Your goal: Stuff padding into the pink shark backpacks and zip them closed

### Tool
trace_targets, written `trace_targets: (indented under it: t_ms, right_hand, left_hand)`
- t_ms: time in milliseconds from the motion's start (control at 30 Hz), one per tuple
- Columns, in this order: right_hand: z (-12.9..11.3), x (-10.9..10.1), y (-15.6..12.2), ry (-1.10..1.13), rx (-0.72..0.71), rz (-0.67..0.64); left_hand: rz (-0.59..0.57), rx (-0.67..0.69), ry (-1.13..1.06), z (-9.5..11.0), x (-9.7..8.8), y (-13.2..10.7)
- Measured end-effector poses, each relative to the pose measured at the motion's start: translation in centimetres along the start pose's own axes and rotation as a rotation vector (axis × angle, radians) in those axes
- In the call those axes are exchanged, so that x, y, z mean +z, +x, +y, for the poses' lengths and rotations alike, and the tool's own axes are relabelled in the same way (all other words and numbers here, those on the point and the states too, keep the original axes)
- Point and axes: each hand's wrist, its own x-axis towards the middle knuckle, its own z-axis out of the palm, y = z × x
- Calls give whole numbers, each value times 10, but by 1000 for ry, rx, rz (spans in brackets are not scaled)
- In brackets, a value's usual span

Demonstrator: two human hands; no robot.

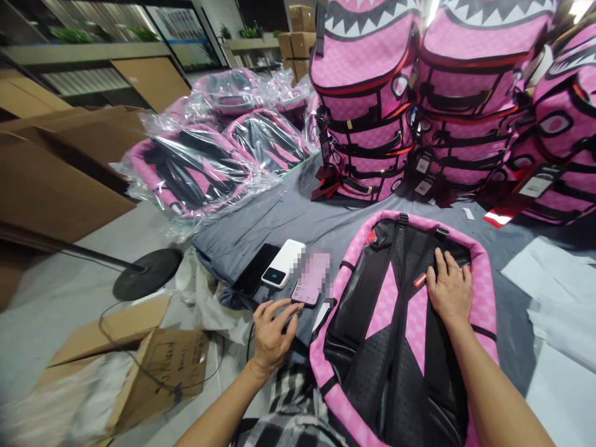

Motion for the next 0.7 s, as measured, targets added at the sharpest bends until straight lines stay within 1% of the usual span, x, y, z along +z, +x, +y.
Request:
trace_targets:
  t_ms: [133, 233, 333, 433, 567, 633, 700]
  right_hand:
    - [-1, -2, 1, 14, -1, 0]
    - [-2, -3, 1, 14, -1, -7]
    - [-1, -1, 1, 9, -2, -13]
    - [1, 2, 1, 17, -8, -4]
    - [3, 4, 0, 43, -8, 18]
    - [3, 4, 0, 45, -8, 22]
    - [2, 4, 0, 33, -7, 21]
  left_hand:
    - [-78, -9, 26, 0, 1, -8]
    - [-71, -9, 41, -5, 8, -4]
    - [-83, -7, 30, -9, 19, 8]
    - [-119, -15, 3, -14, 27, 28]
    - [-63, -58, -36, -24, 30, 55]
    - [-26, -110, -54, -28, 27, 60]
    - [2, -160, -64, -31, 25, 58]
